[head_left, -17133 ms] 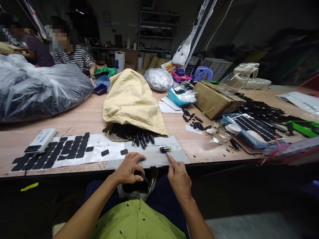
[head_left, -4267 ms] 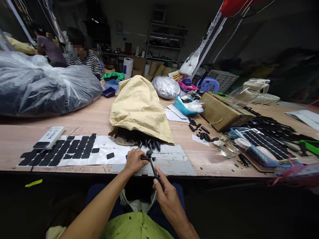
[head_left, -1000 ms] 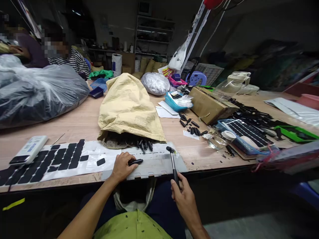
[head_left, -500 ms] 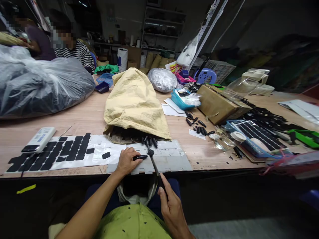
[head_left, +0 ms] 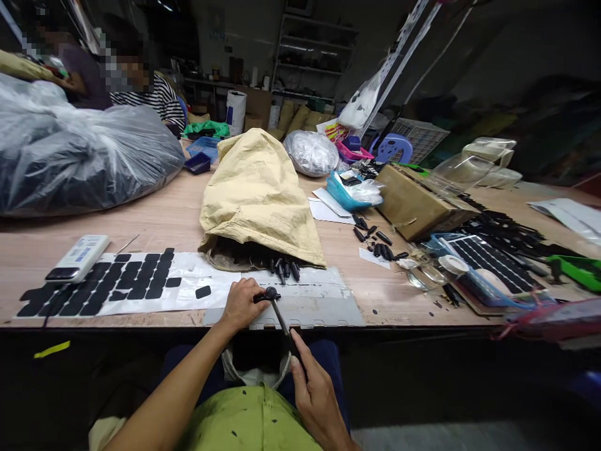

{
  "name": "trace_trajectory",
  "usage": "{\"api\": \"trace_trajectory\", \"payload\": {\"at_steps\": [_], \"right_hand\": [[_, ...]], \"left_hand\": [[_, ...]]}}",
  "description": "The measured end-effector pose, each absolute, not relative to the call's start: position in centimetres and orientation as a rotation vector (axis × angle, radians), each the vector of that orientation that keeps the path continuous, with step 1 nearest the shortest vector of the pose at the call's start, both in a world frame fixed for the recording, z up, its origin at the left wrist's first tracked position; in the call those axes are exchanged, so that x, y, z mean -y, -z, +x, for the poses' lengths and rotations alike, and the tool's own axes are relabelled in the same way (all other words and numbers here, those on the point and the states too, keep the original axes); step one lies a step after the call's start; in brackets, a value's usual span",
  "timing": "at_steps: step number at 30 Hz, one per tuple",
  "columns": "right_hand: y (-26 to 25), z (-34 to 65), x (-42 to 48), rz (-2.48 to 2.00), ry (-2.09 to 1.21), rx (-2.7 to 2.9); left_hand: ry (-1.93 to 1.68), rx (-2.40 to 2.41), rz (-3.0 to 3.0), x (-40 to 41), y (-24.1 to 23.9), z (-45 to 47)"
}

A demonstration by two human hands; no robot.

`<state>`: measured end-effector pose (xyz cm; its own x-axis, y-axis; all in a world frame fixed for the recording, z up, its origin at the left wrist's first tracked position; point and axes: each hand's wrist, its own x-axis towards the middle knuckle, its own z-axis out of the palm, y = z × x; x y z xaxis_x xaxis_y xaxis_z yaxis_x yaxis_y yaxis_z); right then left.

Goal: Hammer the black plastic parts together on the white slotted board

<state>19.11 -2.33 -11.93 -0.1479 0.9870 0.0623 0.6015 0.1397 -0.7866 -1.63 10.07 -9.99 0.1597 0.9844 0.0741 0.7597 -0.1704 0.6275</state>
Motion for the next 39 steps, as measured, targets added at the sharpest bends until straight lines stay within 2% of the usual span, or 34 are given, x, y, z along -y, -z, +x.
{"api": "trace_trajectory", "payload": {"at_steps": [5,13,19,31,39], "right_hand": [[12.1,19.4,2.2,-1.611,-0.856,1.744],[11.7,22.7,0.0,-1.97,-0.617,1.447],[12.9,23.6,-0.2,-2.136,-0.456,1.594],[13.7,22.7,-0.4,-2.148,-0.337,1.607],[13.6,22.6,-0.3,-2.132,-0.252,1.634]], "left_hand": [[-0.673,-1.647,1.992,-10.1,10.0,-1.6],[-0.646,-1.634,1.99,-9.9,9.3,-1.6],[-0.646,-1.617,2.028,-9.7,9.3,-1.7],[-0.525,-1.293,2.112,-6.4,8.7,-2.1],[-0.531,-1.407,2.335,-3.1,11.2,-1.0]]}}
